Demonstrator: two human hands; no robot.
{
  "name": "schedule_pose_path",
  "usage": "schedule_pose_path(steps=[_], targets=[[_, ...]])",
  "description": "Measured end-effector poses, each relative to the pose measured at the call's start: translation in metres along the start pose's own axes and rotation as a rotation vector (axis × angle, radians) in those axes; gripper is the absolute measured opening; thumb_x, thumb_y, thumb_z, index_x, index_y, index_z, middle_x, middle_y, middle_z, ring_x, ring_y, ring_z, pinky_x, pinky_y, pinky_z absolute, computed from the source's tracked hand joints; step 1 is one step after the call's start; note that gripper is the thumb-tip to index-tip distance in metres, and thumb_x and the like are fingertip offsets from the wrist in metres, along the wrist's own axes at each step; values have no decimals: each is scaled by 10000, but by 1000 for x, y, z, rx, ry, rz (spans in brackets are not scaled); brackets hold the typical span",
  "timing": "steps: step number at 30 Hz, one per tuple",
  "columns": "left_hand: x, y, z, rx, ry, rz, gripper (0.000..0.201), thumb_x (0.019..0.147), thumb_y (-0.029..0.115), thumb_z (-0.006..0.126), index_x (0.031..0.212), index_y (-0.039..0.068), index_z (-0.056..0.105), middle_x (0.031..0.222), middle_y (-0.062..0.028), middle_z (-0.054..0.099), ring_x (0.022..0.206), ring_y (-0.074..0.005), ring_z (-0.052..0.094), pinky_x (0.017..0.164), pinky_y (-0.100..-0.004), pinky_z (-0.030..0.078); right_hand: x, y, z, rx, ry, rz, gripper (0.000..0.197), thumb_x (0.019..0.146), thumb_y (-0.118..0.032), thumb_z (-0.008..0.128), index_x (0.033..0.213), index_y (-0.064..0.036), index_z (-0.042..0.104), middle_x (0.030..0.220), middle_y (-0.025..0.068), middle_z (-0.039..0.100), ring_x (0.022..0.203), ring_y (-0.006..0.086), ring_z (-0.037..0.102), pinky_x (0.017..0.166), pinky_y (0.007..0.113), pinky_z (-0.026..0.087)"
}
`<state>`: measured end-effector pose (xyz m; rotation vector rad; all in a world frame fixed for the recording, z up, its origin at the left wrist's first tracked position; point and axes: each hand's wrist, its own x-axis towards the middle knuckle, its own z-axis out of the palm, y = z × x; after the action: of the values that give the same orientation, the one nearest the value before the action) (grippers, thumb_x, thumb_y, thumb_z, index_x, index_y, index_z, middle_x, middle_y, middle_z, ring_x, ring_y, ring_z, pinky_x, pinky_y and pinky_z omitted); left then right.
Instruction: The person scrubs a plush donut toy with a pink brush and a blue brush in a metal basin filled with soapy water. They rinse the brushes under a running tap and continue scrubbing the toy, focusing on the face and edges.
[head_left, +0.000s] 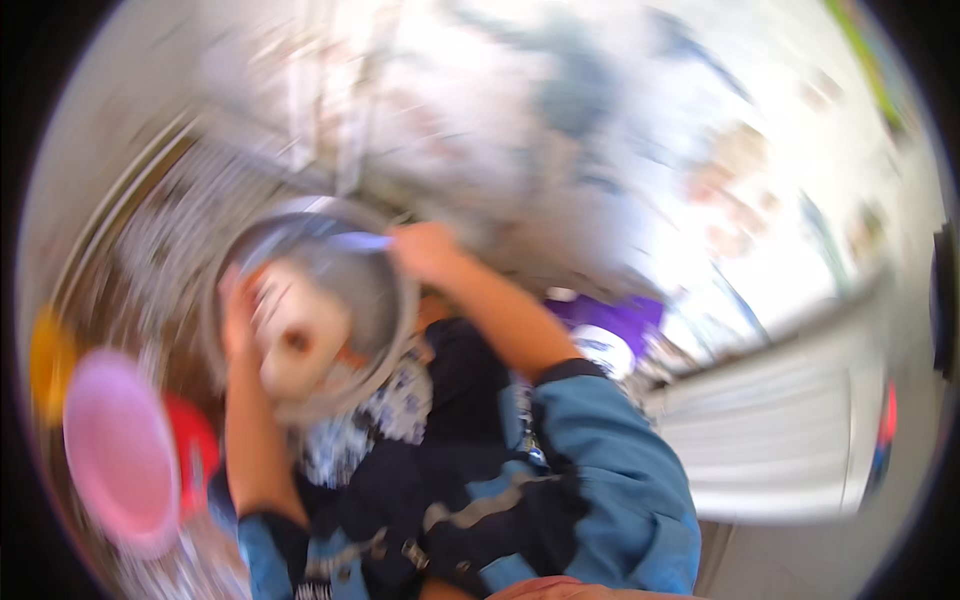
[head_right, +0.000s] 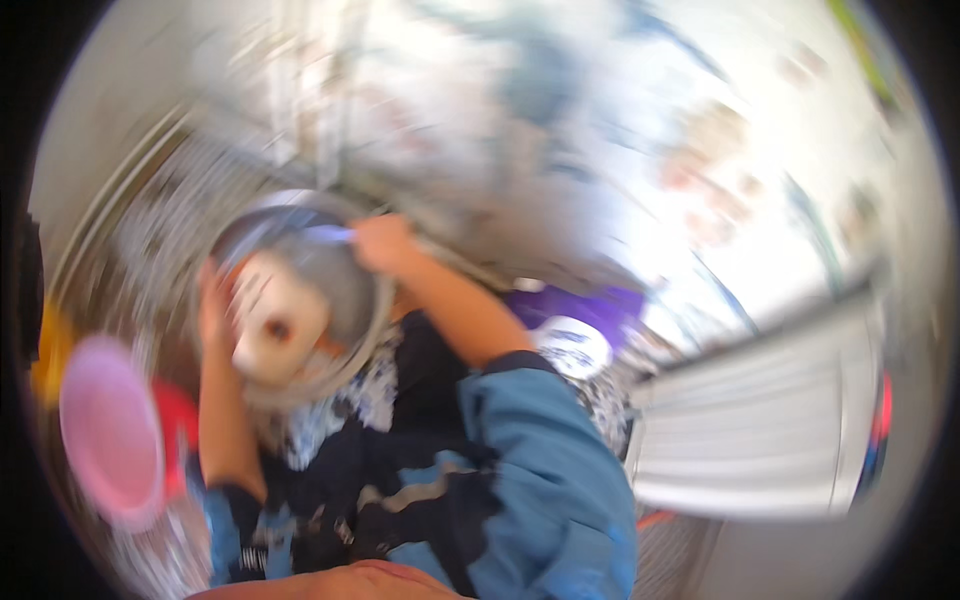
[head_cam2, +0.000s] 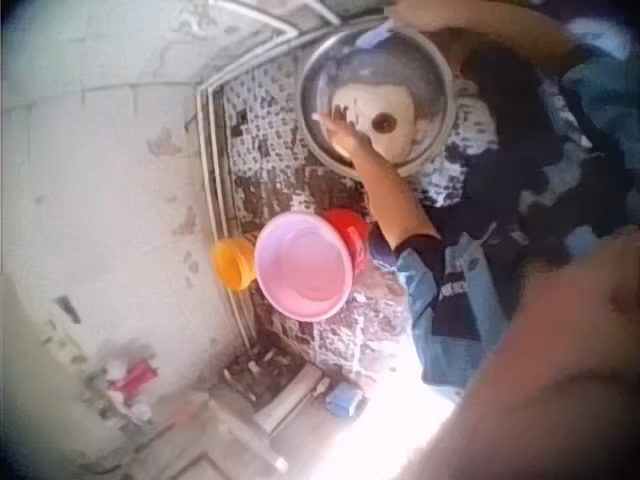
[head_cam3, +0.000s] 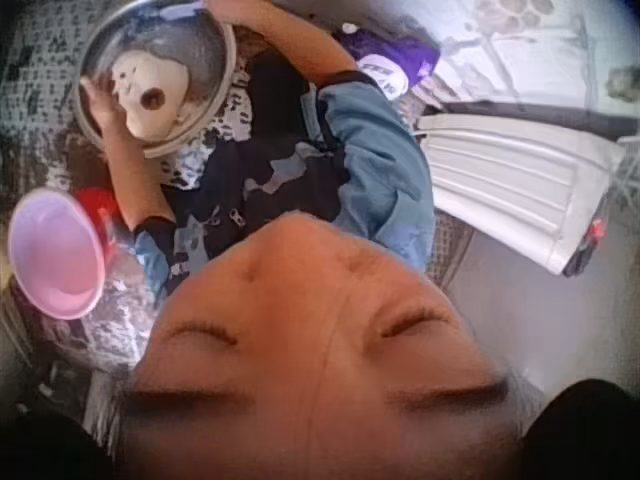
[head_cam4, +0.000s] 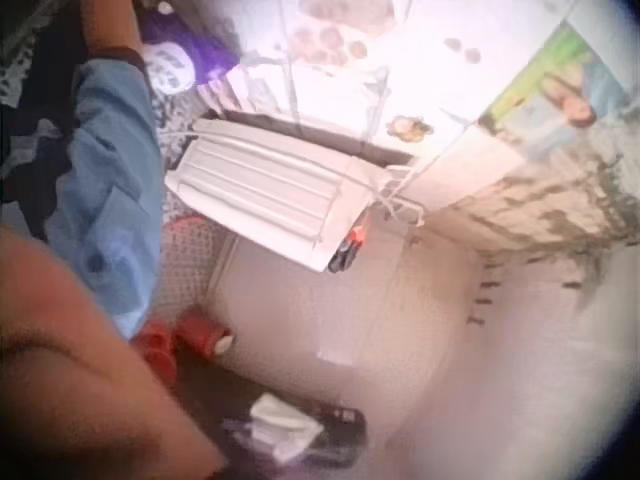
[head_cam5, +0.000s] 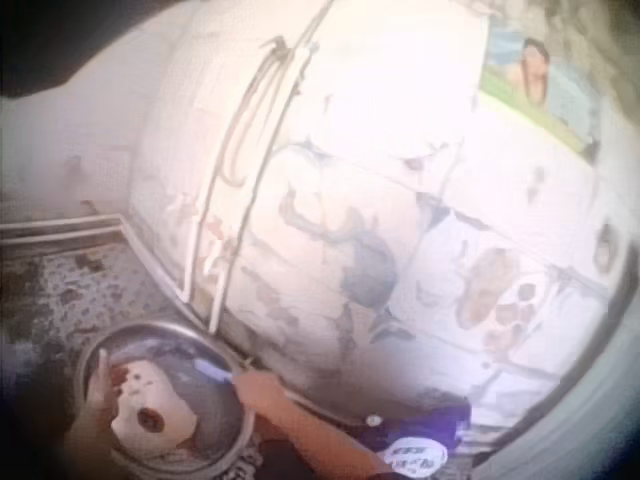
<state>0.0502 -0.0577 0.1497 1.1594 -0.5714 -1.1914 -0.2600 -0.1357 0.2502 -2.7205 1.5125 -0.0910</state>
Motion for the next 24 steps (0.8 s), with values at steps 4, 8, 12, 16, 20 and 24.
schedule_pose_path(steps=[4,8,12,16,20,24], targets=[[43,-77,-105,-28,-11,-232,862,809,714,394,1423,122,275,1419,-126,362,1278,-262,381,1053,-424,264,-43,52,-56,-156,118,219,114,801,-166,510,847,-137,611,815,86,650,759,312,620,664,451,482],[41,-93,-109,359,237,-379,860,861,652,377,1419,20,208,1446,-148,293,1330,-296,278,1090,-437,194,-169,135,-149,-168,462,484,142,819,-160,494,871,-87,604,886,126,592,913,308,575,747,429,464],[45,-79,-73,487,206,-329,847,846,667,381,1391,31,257,1405,-141,334,1296,-287,309,1077,-428,210,-381,167,-279,-668,1152,548,146,757,-10,544,863,-49,637,860,148,610,801,300,596,656,372,485],[56,-80,-31,551,170,-298,836,831,682,386,1362,41,305,1365,-135,374,1262,-278,340,1063,-418,226,-594,140,-383,-1359,1244,836,60,774,-80,621,818,-61,657,768,121,622,750,294,601,673,371,488],[63,-79,-3,602,164,-261,828,816,697,390,1334,52,354,1324,-128,414,1228,-269,371,1050,-409,242,-685,108,-421,-1493,1195,1179,64,789,-125,598,823,-91,641,832,123,622,762,306,611,653,405,503],[64,-86,14,649,175,-236,823,801,712,395,1305,62,402,1284,-122,454,1194,-260,401,1036,-400,258,-724,131,-439,-1559,850,1373,128,838,-160,523,841,-83,625,889,128,621,739,328,636,639,430,522]])
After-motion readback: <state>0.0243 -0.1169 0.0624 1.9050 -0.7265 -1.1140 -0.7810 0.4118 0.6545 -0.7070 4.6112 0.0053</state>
